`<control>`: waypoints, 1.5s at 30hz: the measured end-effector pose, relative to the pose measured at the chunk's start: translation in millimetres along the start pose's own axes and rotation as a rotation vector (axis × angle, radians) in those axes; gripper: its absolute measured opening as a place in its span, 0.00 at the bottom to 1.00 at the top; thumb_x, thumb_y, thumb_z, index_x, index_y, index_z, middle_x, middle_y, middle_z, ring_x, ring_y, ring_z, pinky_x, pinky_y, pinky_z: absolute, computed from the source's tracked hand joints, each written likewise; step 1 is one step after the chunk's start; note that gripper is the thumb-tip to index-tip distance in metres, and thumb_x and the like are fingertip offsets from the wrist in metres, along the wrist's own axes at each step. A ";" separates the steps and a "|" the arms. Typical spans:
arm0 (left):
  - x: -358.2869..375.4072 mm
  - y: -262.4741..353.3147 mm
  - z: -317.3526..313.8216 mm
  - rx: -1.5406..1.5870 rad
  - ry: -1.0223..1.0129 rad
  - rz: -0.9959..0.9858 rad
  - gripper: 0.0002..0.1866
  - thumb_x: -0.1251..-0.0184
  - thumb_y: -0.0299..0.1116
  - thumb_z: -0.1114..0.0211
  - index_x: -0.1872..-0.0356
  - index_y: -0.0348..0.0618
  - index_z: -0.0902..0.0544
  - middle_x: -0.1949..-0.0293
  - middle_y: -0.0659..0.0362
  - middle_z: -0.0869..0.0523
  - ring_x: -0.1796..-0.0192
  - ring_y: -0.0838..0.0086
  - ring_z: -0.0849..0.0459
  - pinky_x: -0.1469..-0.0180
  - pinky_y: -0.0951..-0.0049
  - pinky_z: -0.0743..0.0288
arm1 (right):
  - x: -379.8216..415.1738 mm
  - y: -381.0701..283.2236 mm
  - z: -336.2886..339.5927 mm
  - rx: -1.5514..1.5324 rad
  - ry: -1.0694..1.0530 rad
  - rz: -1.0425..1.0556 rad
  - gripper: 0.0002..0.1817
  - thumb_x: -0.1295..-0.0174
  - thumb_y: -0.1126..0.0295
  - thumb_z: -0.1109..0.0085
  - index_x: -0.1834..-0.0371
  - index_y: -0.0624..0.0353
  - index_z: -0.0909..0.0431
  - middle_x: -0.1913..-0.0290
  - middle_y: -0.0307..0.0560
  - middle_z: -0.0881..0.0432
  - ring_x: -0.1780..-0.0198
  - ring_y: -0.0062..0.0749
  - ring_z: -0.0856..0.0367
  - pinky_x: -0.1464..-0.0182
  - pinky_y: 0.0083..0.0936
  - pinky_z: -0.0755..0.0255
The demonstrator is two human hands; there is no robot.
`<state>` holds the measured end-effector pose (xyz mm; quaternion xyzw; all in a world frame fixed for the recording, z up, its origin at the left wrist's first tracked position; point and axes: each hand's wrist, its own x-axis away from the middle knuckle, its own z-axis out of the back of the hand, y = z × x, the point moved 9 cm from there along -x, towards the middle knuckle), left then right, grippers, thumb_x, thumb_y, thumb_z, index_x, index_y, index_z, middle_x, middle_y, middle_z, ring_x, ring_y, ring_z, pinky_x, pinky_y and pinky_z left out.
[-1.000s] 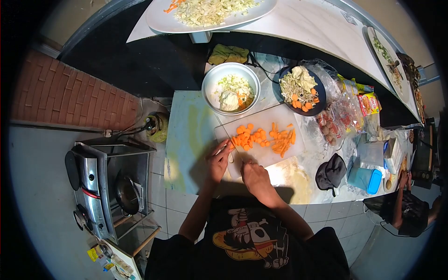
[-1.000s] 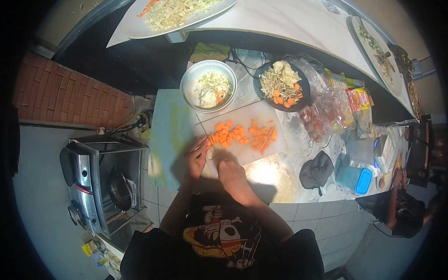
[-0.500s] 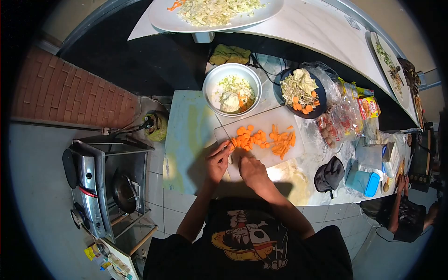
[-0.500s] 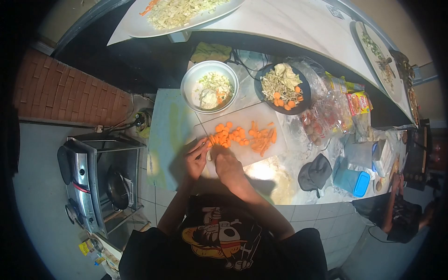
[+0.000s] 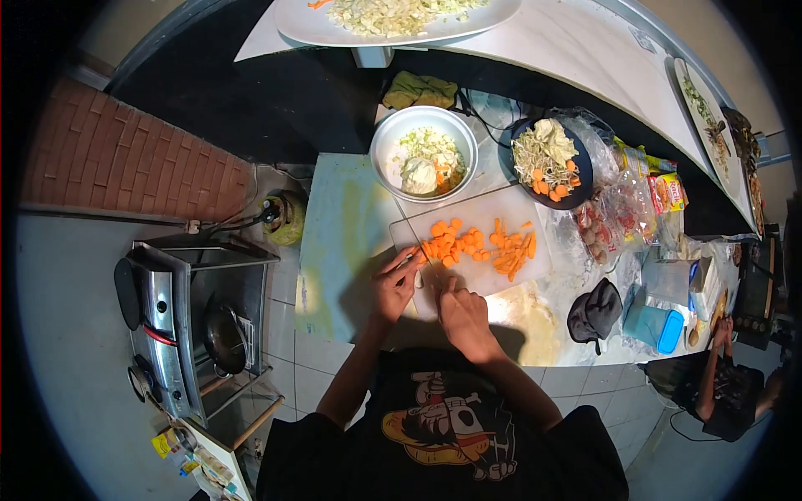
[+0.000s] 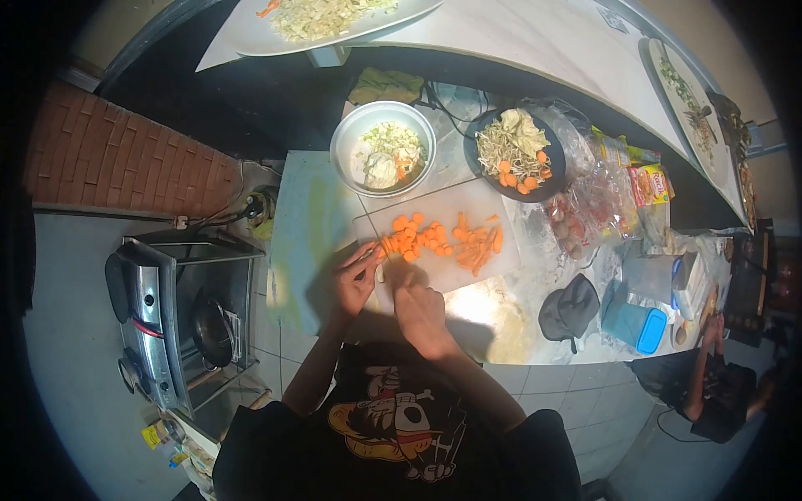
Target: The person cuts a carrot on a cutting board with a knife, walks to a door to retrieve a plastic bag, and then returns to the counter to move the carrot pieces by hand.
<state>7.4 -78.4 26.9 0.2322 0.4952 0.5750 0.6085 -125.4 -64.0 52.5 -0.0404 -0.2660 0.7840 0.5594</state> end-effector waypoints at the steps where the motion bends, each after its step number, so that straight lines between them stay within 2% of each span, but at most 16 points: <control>1: 0.1 1.8 0.3 0.016 0.011 -0.001 0.18 0.44 0.13 0.38 0.54 0.40 0.15 0.51 0.48 0.15 0.60 0.64 0.12 0.59 0.73 0.17 | 2.1 3.7 -7.7 0.056 -0.050 -0.021 0.16 0.32 0.67 0.55 0.59 0.75 0.27 0.72 0.66 0.20 0.74 0.54 0.18 0.72 0.44 0.24; 2: 0.0 2.9 -0.1 0.019 0.007 0.002 0.18 0.44 0.13 0.38 0.54 0.40 0.15 0.51 0.48 0.15 0.60 0.64 0.12 0.59 0.73 0.17 | 2.8 7.7 -14.5 0.056 -0.053 -0.026 0.16 0.32 0.67 0.55 0.59 0.75 0.27 0.72 0.66 0.20 0.74 0.54 0.18 0.72 0.44 0.24; 4: -0.1 -0.6 -1.2 0.065 -0.035 0.070 0.18 0.43 0.13 0.39 0.52 0.39 0.15 0.51 0.47 0.15 0.60 0.65 0.11 0.59 0.74 0.17 | 1.8 -3.5 -6.8 0.067 0.134 0.123 0.15 0.36 0.71 0.54 0.58 0.76 0.27 0.74 0.64 0.20 0.75 0.50 0.17 0.73 0.40 0.22; 8: -2.0 1.8 -1.5 0.086 -0.038 0.050 0.18 0.42 0.13 0.40 0.51 0.38 0.16 0.50 0.46 0.16 0.61 0.65 0.11 0.59 0.73 0.17 | -7.8 -0.8 -11.3 0.092 0.099 0.079 0.13 0.39 0.73 0.53 0.59 0.74 0.27 0.75 0.61 0.20 0.75 0.46 0.16 0.73 0.35 0.21; 10: 1.5 -5.0 -2.7 0.096 -0.055 0.083 0.18 0.41 0.12 0.41 0.51 0.38 0.16 0.50 0.45 0.16 0.59 0.65 0.11 0.59 0.73 0.18 | -7.8 -4.1 -12.0 0.130 0.201 0.120 0.10 0.38 0.74 0.54 0.62 0.71 0.27 0.76 0.57 0.19 0.75 0.44 0.16 0.73 0.34 0.21; 11: 3.2 -6.9 -4.8 0.099 -0.056 0.085 0.18 0.41 0.12 0.41 0.51 0.38 0.16 0.50 0.45 0.16 0.59 0.65 0.11 0.59 0.73 0.18 | -9.7 -2.0 -15.9 0.132 0.199 0.117 0.10 0.38 0.74 0.54 0.62 0.71 0.27 0.76 0.57 0.19 0.75 0.44 0.16 0.73 0.34 0.21; 13: 2.0 -3.0 -2.8 0.080 -0.032 0.078 0.18 0.41 0.13 0.41 0.51 0.38 0.16 0.50 0.45 0.16 0.59 0.64 0.11 0.59 0.73 0.17 | -19.0 12.0 -36.7 0.165 -0.049 -0.031 0.14 0.40 0.71 0.52 0.57 0.70 0.24 0.64 0.54 0.18 0.66 0.40 0.14 0.68 0.31 0.19; 20: -1.6 3.3 1.5 0.006 -0.006 0.022 0.17 0.43 0.16 0.36 0.51 0.40 0.16 0.51 0.47 0.15 0.58 0.64 0.11 0.57 0.72 0.17 | -12.3 8.6 -29.9 0.174 0.057 0.049 0.16 0.41 0.71 0.52 0.54 0.70 0.24 0.64 0.52 0.18 0.67 0.39 0.14 0.69 0.30 0.20; 26: -10.8 1.7 3.6 0.003 0.004 0.035 0.14 0.43 0.20 0.32 0.54 0.40 0.15 0.55 0.51 0.13 0.54 0.66 0.13 0.52 0.71 0.20 | 9.4 15.1 -38.2 0.331 0.069 -0.022 0.18 0.41 0.70 0.50 0.51 0.72 0.25 0.70 0.49 0.16 0.75 0.35 0.15 0.74 0.29 0.21; 29: -15.9 2.0 5.4 0.023 -0.016 0.038 0.13 0.43 0.22 0.31 0.55 0.40 0.16 0.56 0.52 0.13 0.57 0.67 0.13 0.53 0.72 0.20 | 8.7 18.9 -44.5 0.340 0.088 -0.053 0.18 0.41 0.70 0.50 0.52 0.71 0.24 0.73 0.48 0.16 0.78 0.34 0.16 0.77 0.29 0.22; 32: -19.9 -6.5 5.7 0.008 -0.072 0.125 0.13 0.42 0.24 0.31 0.54 0.41 0.17 0.58 0.53 0.13 0.60 0.67 0.13 0.55 0.72 0.20 | 3.1 14.1 -43.1 0.372 0.107 -0.034 0.17 0.42 0.71 0.49 0.53 0.70 0.23 0.73 0.47 0.16 0.80 0.33 0.17 0.78 0.29 0.23; 35: -23.8 -5.3 11.4 0.021 -0.052 0.163 0.14 0.42 0.26 0.31 0.54 0.41 0.17 0.60 0.53 0.13 0.63 0.67 0.14 0.57 0.71 0.20 | 3.2 12.0 -29.7 0.374 0.232 0.005 0.13 0.42 0.71 0.49 0.58 0.66 0.21 0.75 0.46 0.17 0.78 0.34 0.17 0.77 0.29 0.23; 37: -21.2 -5.1 4.9 -0.039 -0.110 0.169 0.15 0.43 0.28 0.30 0.53 0.41 0.17 0.59 0.52 0.13 0.62 0.65 0.14 0.56 0.70 0.21 | 0.4 25.7 -27.9 0.150 0.170 -0.022 0.15 0.36 0.66 0.53 0.57 0.67 0.25 0.74 0.54 0.17 0.73 0.47 0.16 0.70 0.39 0.22; 41: -20.7 -3.7 1.1 -0.044 -0.123 0.184 0.15 0.43 0.28 0.31 0.53 0.41 0.17 0.58 0.52 0.14 0.61 0.64 0.14 0.55 0.69 0.21 | 3.1 28.9 -10.3 -0.020 0.149 0.015 0.16 0.35 0.63 0.52 0.55 0.66 0.26 0.71 0.60 0.18 0.69 0.54 0.18 0.66 0.46 0.24; 44: -20.5 -1.5 2.8 -0.087 -0.106 0.121 0.14 0.42 0.28 0.32 0.54 0.40 0.17 0.56 0.51 0.14 0.59 0.62 0.14 0.54 0.69 0.21 | 5.7 26.1 -2.5 -0.045 0.117 -0.008 0.17 0.36 0.62 0.50 0.53 0.66 0.27 0.70 0.63 0.19 0.68 0.58 0.19 0.64 0.48 0.25; 45: -20.8 5.6 2.7 -0.184 -0.104 -0.004 0.13 0.42 0.27 0.32 0.55 0.39 0.16 0.56 0.51 0.14 0.58 0.62 0.14 0.53 0.68 0.21 | 7.6 22.6 0.9 -0.046 0.116 0.013 0.17 0.36 0.63 0.49 0.53 0.67 0.27 0.70 0.64 0.20 0.69 0.58 0.19 0.65 0.48 0.26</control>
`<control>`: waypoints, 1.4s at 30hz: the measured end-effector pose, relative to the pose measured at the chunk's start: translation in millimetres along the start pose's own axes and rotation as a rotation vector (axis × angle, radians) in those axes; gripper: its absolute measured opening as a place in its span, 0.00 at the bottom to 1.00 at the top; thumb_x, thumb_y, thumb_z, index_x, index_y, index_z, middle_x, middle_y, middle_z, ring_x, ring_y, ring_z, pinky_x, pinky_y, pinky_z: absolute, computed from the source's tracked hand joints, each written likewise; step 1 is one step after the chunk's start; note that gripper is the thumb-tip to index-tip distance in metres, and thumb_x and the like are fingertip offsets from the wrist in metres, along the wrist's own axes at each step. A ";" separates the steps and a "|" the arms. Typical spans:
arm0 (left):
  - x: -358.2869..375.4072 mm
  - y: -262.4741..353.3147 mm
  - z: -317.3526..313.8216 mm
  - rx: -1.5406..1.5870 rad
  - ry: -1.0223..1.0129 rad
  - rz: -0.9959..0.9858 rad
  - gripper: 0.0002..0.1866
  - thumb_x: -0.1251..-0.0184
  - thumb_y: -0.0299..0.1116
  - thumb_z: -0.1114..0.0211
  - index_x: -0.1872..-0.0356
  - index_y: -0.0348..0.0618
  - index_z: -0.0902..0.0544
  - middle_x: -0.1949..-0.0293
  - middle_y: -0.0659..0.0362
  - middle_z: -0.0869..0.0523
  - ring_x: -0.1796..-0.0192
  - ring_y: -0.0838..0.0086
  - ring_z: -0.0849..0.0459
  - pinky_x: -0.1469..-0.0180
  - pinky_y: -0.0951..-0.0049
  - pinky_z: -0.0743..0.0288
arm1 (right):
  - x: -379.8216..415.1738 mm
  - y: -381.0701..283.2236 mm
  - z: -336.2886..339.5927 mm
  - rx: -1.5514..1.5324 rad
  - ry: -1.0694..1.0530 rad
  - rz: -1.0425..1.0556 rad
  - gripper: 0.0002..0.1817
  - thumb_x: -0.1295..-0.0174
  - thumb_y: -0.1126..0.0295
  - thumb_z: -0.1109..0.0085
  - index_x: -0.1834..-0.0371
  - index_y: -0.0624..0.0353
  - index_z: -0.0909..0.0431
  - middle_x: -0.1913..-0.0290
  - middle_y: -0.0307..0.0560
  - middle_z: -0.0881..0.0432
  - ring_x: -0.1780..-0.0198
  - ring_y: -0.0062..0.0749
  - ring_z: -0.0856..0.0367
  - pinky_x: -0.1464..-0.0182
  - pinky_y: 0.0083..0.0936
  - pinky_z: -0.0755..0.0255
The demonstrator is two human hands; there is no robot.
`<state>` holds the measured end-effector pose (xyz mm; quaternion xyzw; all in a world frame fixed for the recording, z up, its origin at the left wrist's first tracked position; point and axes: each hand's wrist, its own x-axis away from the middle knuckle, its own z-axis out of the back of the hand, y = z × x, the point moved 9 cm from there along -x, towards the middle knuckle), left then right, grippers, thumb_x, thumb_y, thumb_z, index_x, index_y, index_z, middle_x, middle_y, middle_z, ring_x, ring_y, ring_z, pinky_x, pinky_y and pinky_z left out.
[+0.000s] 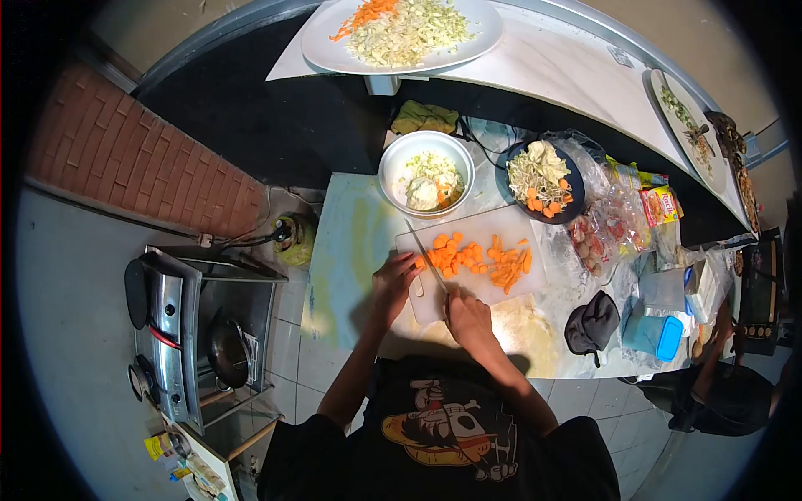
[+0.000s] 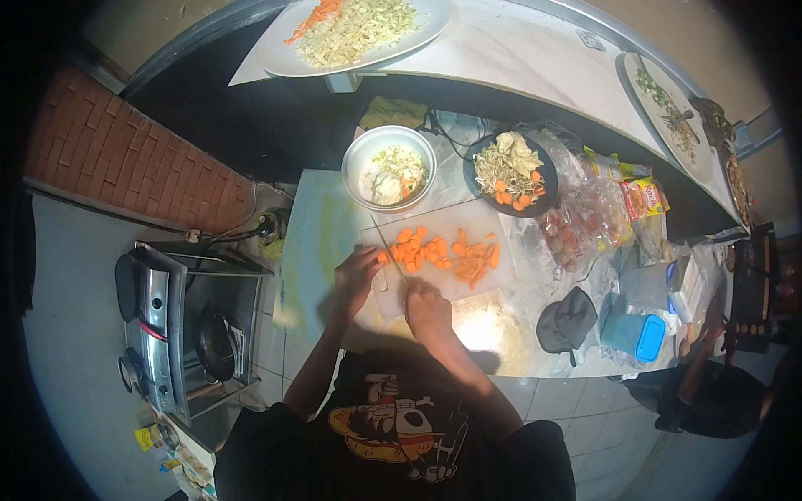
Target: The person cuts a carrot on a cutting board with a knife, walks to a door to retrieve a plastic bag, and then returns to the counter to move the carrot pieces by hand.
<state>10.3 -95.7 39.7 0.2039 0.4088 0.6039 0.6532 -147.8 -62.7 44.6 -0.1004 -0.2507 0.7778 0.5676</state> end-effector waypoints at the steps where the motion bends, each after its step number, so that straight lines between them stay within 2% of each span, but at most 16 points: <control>1: 1.7 7.4 0.1 -0.102 0.013 -0.119 0.13 0.42 0.26 0.33 0.55 0.38 0.16 0.55 0.51 0.14 0.57 0.62 0.14 0.52 0.68 0.21 | 0.9 -3.0 1.1 -0.002 -0.001 0.021 0.18 0.36 0.63 0.48 0.52 0.68 0.27 0.71 0.64 0.20 0.69 0.58 0.19 0.65 0.47 0.26; 8: 5.3 6.3 -0.8 -0.007 0.038 -0.077 0.11 0.43 0.25 0.33 0.57 0.37 0.15 0.56 0.51 0.14 0.56 0.62 0.14 0.53 0.69 0.20 | 8.1 -5.2 -10.6 0.021 -0.019 0.021 0.19 0.38 0.64 0.45 0.53 0.71 0.28 0.72 0.64 0.20 0.70 0.58 0.19 0.64 0.48 0.26; 11: 2.9 10.3 4.2 0.032 0.040 0.004 0.11 0.43 0.25 0.32 0.59 0.37 0.15 0.56 0.52 0.13 0.57 0.63 0.13 0.54 0.70 0.20 | 9.5 -8.6 -6.4 -0.044 0.015 0.042 0.19 0.38 0.65 0.44 0.53 0.71 0.28 0.72 0.64 0.20 0.69 0.59 0.19 0.63 0.48 0.25; 14: 3.7 4.3 3.3 0.055 0.032 0.066 0.10 0.43 0.26 0.32 0.59 0.37 0.16 0.57 0.52 0.13 0.58 0.63 0.13 0.55 0.70 0.20 | 8.3 -7.5 -9.1 -0.025 -0.042 0.009 0.18 0.39 0.66 0.44 0.53 0.71 0.28 0.72 0.65 0.20 0.69 0.59 0.19 0.63 0.47 0.25; 17: 4.5 2.6 2.2 0.049 0.045 -0.015 0.09 0.43 0.25 0.32 0.60 0.37 0.16 0.57 0.53 0.13 0.58 0.63 0.13 0.56 0.71 0.19 | 7.4 -11.3 -5.1 -0.040 -0.050 -0.026 0.18 0.39 0.66 0.44 0.53 0.72 0.27 0.73 0.64 0.20 0.70 0.59 0.19 0.64 0.46 0.25; 19: 6.4 17.5 0.2 -0.110 0.042 -0.230 0.08 0.42 0.23 0.34 0.60 0.37 0.15 0.57 0.53 0.13 0.59 0.64 0.13 0.56 0.71 0.19 | 7.4 -16.8 -1.2 0.009 0.003 0.001 0.20 0.39 0.65 0.44 0.53 0.73 0.27 0.75 0.64 0.20 0.72 0.57 0.19 0.66 0.46 0.24; 20: 7.9 16.6 -1.2 -0.108 0.038 -0.231 0.08 0.42 0.23 0.34 0.60 0.37 0.15 0.57 0.53 0.13 0.59 0.64 0.13 0.56 0.71 0.19 | 8.0 -17.1 -1.8 0.008 0.004 -0.004 0.20 0.39 0.65 0.44 0.53 0.73 0.27 0.75 0.64 0.20 0.72 0.57 0.19 0.66 0.46 0.24; 22: 6.4 10.2 -1.5 -0.076 0.017 -0.110 0.09 0.42 0.21 0.35 0.59 0.37 0.16 0.56 0.52 0.13 0.58 0.64 0.13 0.56 0.72 0.18 | 9.1 -20.9 -1.4 0.029 0.021 0.021 0.21 0.39 0.65 0.44 0.52 0.75 0.28 0.76 0.64 0.20 0.75 0.56 0.19 0.69 0.45 0.24; 23: 7.3 8.1 -2.6 -0.074 0.013 -0.111 0.09 0.42 0.21 0.35 0.59 0.37 0.16 0.56 0.52 0.13 0.58 0.64 0.13 0.56 0.72 0.18 | 9.3 -21.9 -1.1 0.029 0.022 0.017 0.21 0.39 0.65 0.44 0.52 0.75 0.28 0.76 0.64 0.20 0.75 0.56 0.19 0.69 0.45 0.24; 25: 10.1 15.3 0.2 -0.068 0.062 -0.242 0.12 0.42 0.20 0.35 0.55 0.38 0.16 0.56 0.52 0.14 0.59 0.64 0.13 0.55 0.72 0.18 | 9.2 -24.2 -0.6 0.004 -0.002 -0.005 0.22 0.39 0.65 0.44 0.51 0.76 0.28 0.77 0.64 0.20 0.75 0.56 0.19 0.70 0.45 0.25; 34: 14.6 12.0 -2.8 -0.084 0.064 -0.217 0.15 0.41 0.19 0.35 0.52 0.41 0.17 0.53 0.51 0.15 0.57 0.61 0.13 0.56 0.70 0.18 | 7.8 -28.2 1.5 -0.007 0.047 0.021 0.21 0.38 0.65 0.45 0.52 0.76 0.28 0.77 0.63 0.20 0.76 0.56 0.19 0.71 0.44 0.25; 38: 16.2 8.8 -3.2 -0.061 0.077 -0.218 0.15 0.41 0.18 0.36 0.52 0.41 0.17 0.53 0.50 0.15 0.57 0.60 0.13 0.56 0.69 0.18 | 6.9 -23.4 -6.4 0.008 -0.005 0.000 0.21 0.39 0.65 0.45 0.51 0.75 0.28 0.78 0.63 0.20 0.77 0.55 0.19 0.72 0.44 0.25; 42: 14.9 12.2 -0.7 -0.031 0.071 -0.179 0.15 0.41 0.17 0.36 0.52 0.40 0.17 0.54 0.50 0.15 0.57 0.60 0.13 0.57 0.69 0.18 | 8.8 -25.1 -3.6 0.028 0.045 0.030 0.21 0.39 0.65 0.44 0.52 0.76 0.28 0.78 0.63 0.21 0.77 0.55 0.19 0.73 0.44 0.26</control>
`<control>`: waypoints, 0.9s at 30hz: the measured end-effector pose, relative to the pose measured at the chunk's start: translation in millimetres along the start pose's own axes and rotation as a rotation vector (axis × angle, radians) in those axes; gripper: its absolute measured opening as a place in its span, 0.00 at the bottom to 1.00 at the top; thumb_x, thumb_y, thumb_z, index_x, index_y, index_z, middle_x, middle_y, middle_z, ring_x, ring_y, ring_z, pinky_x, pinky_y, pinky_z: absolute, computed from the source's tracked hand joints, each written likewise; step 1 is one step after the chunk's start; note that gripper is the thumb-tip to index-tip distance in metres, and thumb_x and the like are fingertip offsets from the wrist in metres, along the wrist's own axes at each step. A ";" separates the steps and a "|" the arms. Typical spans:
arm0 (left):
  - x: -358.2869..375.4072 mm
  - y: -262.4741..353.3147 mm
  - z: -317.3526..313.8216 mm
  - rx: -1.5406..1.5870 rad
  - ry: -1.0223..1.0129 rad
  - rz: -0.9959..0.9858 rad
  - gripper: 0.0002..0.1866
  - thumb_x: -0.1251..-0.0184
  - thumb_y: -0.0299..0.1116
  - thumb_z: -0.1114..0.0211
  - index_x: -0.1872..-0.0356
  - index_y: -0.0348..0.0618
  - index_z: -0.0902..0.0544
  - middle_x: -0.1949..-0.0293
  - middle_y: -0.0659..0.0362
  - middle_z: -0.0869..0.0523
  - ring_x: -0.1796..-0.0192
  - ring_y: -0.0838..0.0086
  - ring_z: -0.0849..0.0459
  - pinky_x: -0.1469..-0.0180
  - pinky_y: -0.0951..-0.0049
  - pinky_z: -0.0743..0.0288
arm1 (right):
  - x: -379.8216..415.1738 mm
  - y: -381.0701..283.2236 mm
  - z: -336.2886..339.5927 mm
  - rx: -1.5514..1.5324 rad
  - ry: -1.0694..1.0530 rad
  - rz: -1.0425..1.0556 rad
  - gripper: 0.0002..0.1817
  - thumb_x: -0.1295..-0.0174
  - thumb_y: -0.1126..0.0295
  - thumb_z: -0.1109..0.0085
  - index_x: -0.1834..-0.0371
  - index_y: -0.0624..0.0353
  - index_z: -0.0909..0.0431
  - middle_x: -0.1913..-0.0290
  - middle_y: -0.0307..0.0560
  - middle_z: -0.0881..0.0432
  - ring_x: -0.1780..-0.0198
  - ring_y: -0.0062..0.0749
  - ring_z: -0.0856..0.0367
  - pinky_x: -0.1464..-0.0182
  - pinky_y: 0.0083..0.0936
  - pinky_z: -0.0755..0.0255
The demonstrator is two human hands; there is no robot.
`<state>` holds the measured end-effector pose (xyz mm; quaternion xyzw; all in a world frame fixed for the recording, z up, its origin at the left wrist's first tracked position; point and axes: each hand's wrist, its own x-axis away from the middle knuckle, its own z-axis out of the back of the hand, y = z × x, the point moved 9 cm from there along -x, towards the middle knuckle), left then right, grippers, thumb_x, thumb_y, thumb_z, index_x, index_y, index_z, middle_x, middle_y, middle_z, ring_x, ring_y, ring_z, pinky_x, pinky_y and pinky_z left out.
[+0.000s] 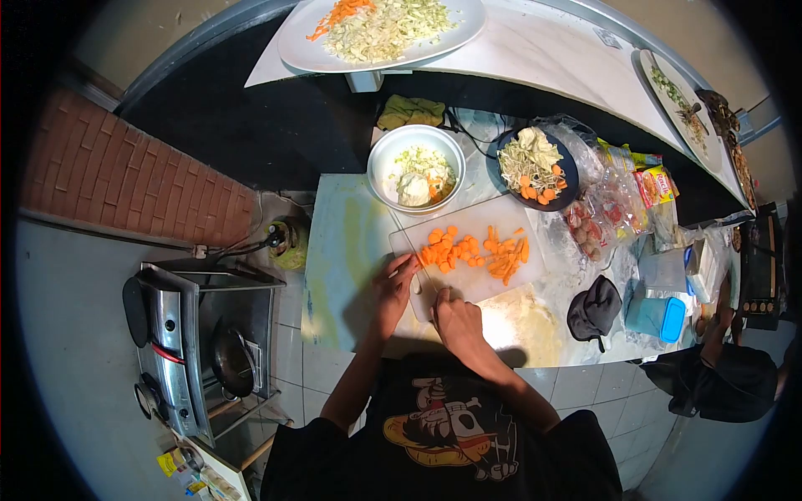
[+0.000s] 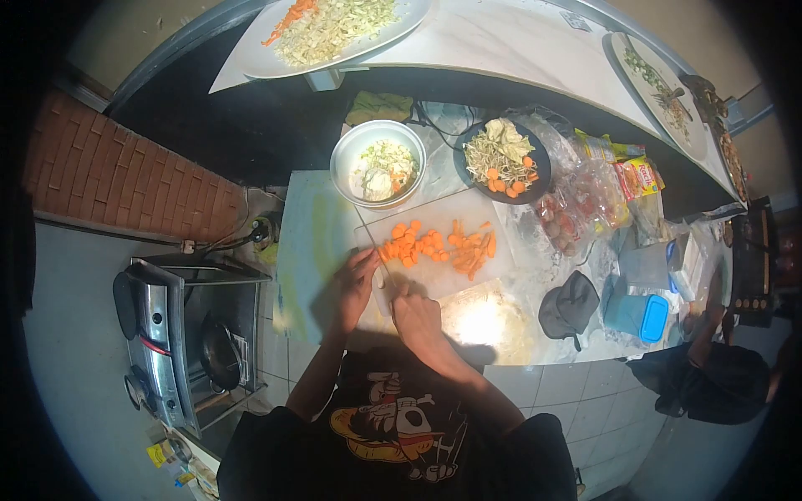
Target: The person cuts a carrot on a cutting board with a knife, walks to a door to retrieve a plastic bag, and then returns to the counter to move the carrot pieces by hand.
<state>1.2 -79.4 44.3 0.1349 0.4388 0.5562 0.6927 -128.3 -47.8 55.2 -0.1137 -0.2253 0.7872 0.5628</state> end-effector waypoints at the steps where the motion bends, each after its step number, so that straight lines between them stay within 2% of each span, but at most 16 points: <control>1: 0.5 0.8 -0.5 -0.025 -0.005 -0.010 0.15 0.41 0.17 0.36 0.52 0.40 0.17 0.55 0.50 0.15 0.57 0.60 0.13 0.57 0.69 0.18 | 0.4 -0.6 0.7 0.007 0.022 0.014 0.21 0.39 0.65 0.45 0.52 0.76 0.27 0.78 0.62 0.21 0.77 0.54 0.19 0.74 0.44 0.26; 5: 2.7 2.1 -0.7 -0.024 0.028 -0.042 0.16 0.42 0.17 0.35 0.52 0.40 0.17 0.55 0.50 0.15 0.57 0.59 0.13 0.57 0.69 0.18 | 0.3 0.0 -1.4 0.012 0.008 0.019 0.21 0.39 0.67 0.46 0.51 0.76 0.28 0.78 0.62 0.21 0.78 0.54 0.20 0.74 0.44 0.27; 7: 5.2 -7.7 -3.4 0.108 0.034 0.032 0.17 0.42 0.16 0.35 0.51 0.41 0.18 0.55 0.50 0.15 0.57 0.59 0.13 0.58 0.69 0.18 | -0.8 -5.2 5.4 0.080 0.036 0.050 0.16 0.40 0.72 0.53 0.56 0.75 0.25 0.82 0.56 0.20 0.79 0.47 0.18 0.77 0.37 0.24; 17: 6.1 -5.1 -0.1 0.151 0.086 0.005 0.19 0.43 0.17 0.34 0.50 0.44 0.18 0.54 0.50 0.15 0.57 0.59 0.13 0.59 0.69 0.18 | -2.2 -4.2 6.3 0.070 0.003 0.009 0.14 0.40 0.72 0.53 0.59 0.73 0.24 0.81 0.57 0.20 0.79 0.48 0.18 0.76 0.39 0.24; 22: 4.7 -7.2 -0.9 0.142 0.040 0.103 0.17 0.42 0.17 0.35 0.51 0.43 0.17 0.53 0.49 0.15 0.57 0.59 0.13 0.57 0.70 0.18 | -1.1 -4.1 5.5 0.049 0.004 0.036 0.17 0.40 0.73 0.52 0.54 0.76 0.26 0.81 0.58 0.20 0.78 0.49 0.17 0.76 0.39 0.24; 27: 4.7 -8.4 -2.1 0.193 0.041 0.117 0.17 0.41 0.17 0.36 0.51 0.43 0.17 0.52 0.49 0.15 0.56 0.59 0.13 0.57 0.70 0.18 | -1.3 -3.7 2.9 0.069 -0.010 0.029 0.18 0.41 0.73 0.52 0.52 0.77 0.27 0.81 0.58 0.20 0.78 0.49 0.18 0.76 0.39 0.24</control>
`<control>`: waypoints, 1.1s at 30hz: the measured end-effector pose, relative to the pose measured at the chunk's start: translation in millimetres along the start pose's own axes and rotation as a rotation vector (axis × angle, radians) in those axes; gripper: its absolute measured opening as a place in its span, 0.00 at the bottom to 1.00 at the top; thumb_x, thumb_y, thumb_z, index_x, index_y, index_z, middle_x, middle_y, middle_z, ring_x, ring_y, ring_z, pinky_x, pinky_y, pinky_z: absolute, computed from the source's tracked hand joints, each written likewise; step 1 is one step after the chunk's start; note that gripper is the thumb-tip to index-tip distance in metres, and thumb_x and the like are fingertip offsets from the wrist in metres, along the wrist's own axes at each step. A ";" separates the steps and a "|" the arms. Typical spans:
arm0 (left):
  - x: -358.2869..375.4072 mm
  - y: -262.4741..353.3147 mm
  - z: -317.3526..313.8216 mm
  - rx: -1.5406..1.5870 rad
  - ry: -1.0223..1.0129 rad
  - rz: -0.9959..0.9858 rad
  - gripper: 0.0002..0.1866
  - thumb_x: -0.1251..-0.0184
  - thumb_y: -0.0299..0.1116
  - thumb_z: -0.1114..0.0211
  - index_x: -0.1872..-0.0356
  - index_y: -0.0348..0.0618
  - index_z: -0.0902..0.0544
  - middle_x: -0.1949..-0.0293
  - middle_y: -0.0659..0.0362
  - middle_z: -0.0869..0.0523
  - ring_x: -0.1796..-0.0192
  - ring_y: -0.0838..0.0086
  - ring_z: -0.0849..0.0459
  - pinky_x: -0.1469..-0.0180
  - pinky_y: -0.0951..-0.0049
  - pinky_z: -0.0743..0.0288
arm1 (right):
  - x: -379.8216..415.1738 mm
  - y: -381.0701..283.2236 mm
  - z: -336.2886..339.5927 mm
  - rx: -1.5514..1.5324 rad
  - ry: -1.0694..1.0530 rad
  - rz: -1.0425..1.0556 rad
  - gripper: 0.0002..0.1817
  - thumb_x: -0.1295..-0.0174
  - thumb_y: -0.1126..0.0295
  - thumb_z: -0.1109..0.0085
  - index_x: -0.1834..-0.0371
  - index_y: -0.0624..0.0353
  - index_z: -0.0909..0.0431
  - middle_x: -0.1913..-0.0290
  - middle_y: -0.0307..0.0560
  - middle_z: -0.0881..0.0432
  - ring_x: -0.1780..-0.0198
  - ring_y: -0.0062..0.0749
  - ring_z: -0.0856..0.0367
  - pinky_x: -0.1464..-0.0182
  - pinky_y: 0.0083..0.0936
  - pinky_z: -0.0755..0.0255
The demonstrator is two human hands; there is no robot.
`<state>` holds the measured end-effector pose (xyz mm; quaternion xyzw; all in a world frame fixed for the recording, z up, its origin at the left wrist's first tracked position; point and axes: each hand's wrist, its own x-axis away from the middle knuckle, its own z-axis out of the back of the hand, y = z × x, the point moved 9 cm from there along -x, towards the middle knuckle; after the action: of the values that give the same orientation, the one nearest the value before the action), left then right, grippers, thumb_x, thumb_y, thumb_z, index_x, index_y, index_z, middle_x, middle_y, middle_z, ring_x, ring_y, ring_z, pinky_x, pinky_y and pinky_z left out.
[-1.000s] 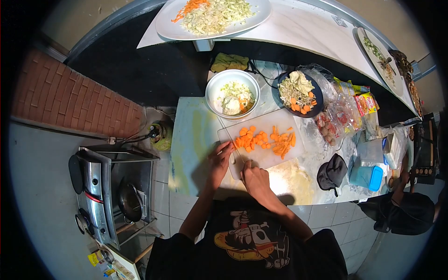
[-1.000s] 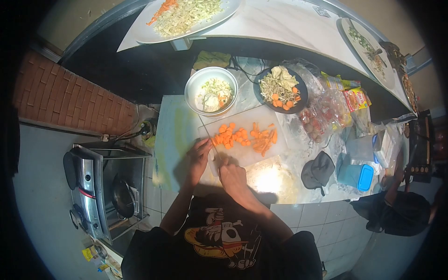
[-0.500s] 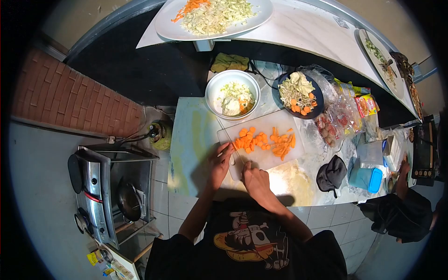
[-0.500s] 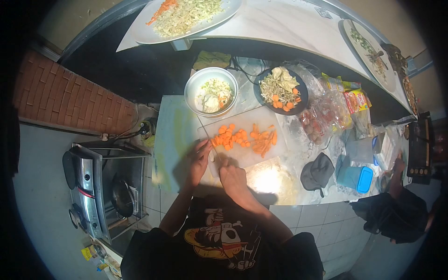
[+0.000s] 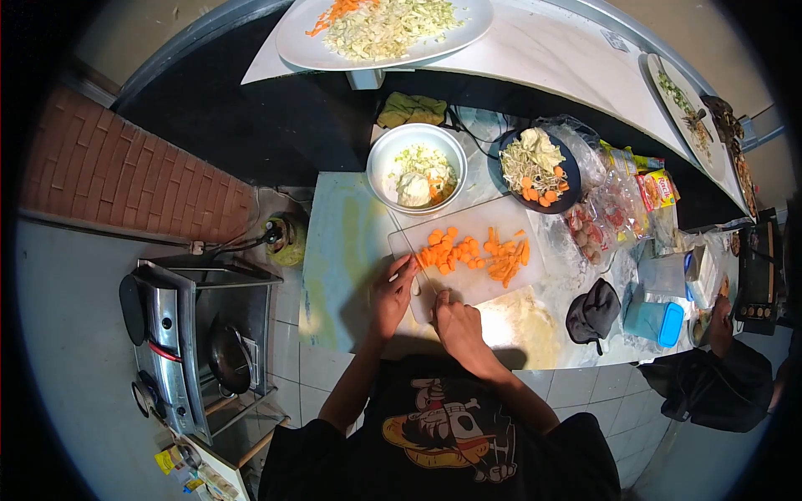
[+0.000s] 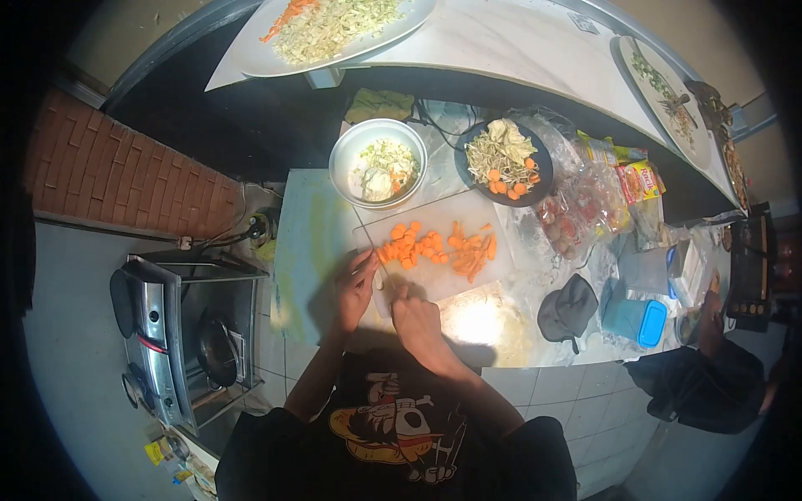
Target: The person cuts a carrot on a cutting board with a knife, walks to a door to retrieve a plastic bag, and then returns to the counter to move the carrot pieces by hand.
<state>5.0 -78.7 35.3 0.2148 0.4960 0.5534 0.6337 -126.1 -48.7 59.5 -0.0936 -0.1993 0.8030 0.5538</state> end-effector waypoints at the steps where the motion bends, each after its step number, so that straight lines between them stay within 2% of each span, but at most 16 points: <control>1: -0.8 3.6 1.6 0.004 0.008 -0.013 0.17 0.41 0.17 0.36 0.51 0.43 0.17 0.52 0.49 0.15 0.55 0.59 0.13 0.57 0.70 0.18 | 0.1 -0.4 0.4 -0.006 0.000 -0.002 0.17 0.41 0.73 0.51 0.53 0.77 0.27 0.81 0.58 0.20 0.78 0.49 0.18 0.76 0.39 0.24; 4: -2.5 8.7 2.4 -0.070 -0.017 -0.008 0.18 0.41 0.17 0.36 0.49 0.43 0.17 0.52 0.50 0.16 0.55 0.60 0.13 0.56 0.70 0.19 | -0.3 0.2 0.2 -0.023 -0.001 -0.011 0.17 0.41 0.74 0.51 0.53 0.77 0.27 0.81 0.58 0.20 0.78 0.49 0.18 0.76 0.38 0.24; 17: 3.3 -2.5 -1.6 -0.054 -0.018 -0.004 0.18 0.41 0.17 0.36 0.49 0.43 0.17 0.50 0.50 0.16 0.54 0.61 0.13 0.55 0.70 0.18 | 0.0 -1.4 1.1 0.001 0.028 0.064 0.17 0.40 0.73 0.53 0.53 0.78 0.27 0.81 0.57 0.20 0.80 0.46 0.18 0.78 0.36 0.25; 20: 3.2 -3.4 -2.0 -0.030 -0.021 0.023 0.18 0.40 0.17 0.36 0.49 0.41 0.17 0.49 0.51 0.16 0.53 0.62 0.14 0.54 0.71 0.18 | -2.9 2.9 -8.7 0.019 -0.061 0.028 0.18 0.41 0.74 0.53 0.52 0.79 0.27 0.81 0.56 0.20 0.80 0.45 0.18 0.78 0.34 0.24; 23: 2.9 -2.6 -2.1 -0.021 -0.034 0.075 0.18 0.41 0.17 0.36 0.49 0.40 0.17 0.49 0.51 0.16 0.52 0.64 0.14 0.53 0.71 0.19 | -0.4 -0.3 -2.6 0.065 0.060 0.089 0.20 0.42 0.74 0.53 0.51 0.80 0.28 0.81 0.55 0.20 0.80 0.43 0.18 0.77 0.32 0.24; 25: 2.7 0.5 -0.8 -0.033 -0.020 0.032 0.17 0.40 0.16 0.36 0.49 0.39 0.17 0.48 0.51 0.17 0.52 0.64 0.14 0.52 0.72 0.19 | -1.9 -0.6 -5.4 0.063 0.001 0.086 0.20 0.42 0.74 0.53 0.51 0.80 0.28 0.78 0.56 0.19 0.78 0.42 0.17 0.77 0.31 0.23; 28: 3.5 -3.9 -1.9 0.003 -0.018 0.072 0.16 0.40 0.17 0.37 0.50 0.38 0.17 0.48 0.50 0.17 0.53 0.63 0.14 0.52 0.72 0.19 | -7.8 -0.3 -6.7 0.060 -0.085 0.027 0.20 0.43 0.74 0.52 0.51 0.80 0.27 0.74 0.57 0.18 0.76 0.41 0.16 0.77 0.30 0.23; 29: 4.1 -5.3 -2.2 0.004 -0.020 0.076 0.16 0.40 0.17 0.37 0.50 0.38 0.17 0.48 0.50 0.17 0.53 0.63 0.14 0.52 0.72 0.19 | -7.7 -1.4 -7.1 0.060 -0.088 0.025 0.20 0.43 0.74 0.52 0.51 0.80 0.27 0.74 0.57 0.18 0.76 0.41 0.16 0.77 0.30 0.23; 31: 3.6 -4.9 -2.1 0.002 -0.013 0.055 0.15 0.39 0.17 0.37 0.50 0.36 0.17 0.48 0.49 0.17 0.52 0.63 0.14 0.52 0.73 0.20 | -8.3 -3.1 -3.0 0.014 -0.041 0.024 0.15 0.41 0.77 0.54 0.57 0.80 0.27 0.76 0.64 0.19 0.75 0.49 0.17 0.73 0.35 0.22; 33: 2.0 -3.2 -1.8 -0.004 -0.020 0.073 0.15 0.39 0.17 0.37 0.50 0.35 0.17 0.48 0.48 0.17 0.52 0.63 0.14 0.52 0.73 0.20 | -10.6 -4.7 -1.7 0.009 -0.035 0.025 0.13 0.41 0.77 0.54 0.58 0.78 0.27 0.76 0.63 0.19 0.75 0.49 0.16 0.74 0.35 0.22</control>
<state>4.8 -78.3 31.1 0.2372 0.4805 0.5750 0.6183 -117.5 -56.6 59.3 -0.0795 -0.2039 0.8123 0.5406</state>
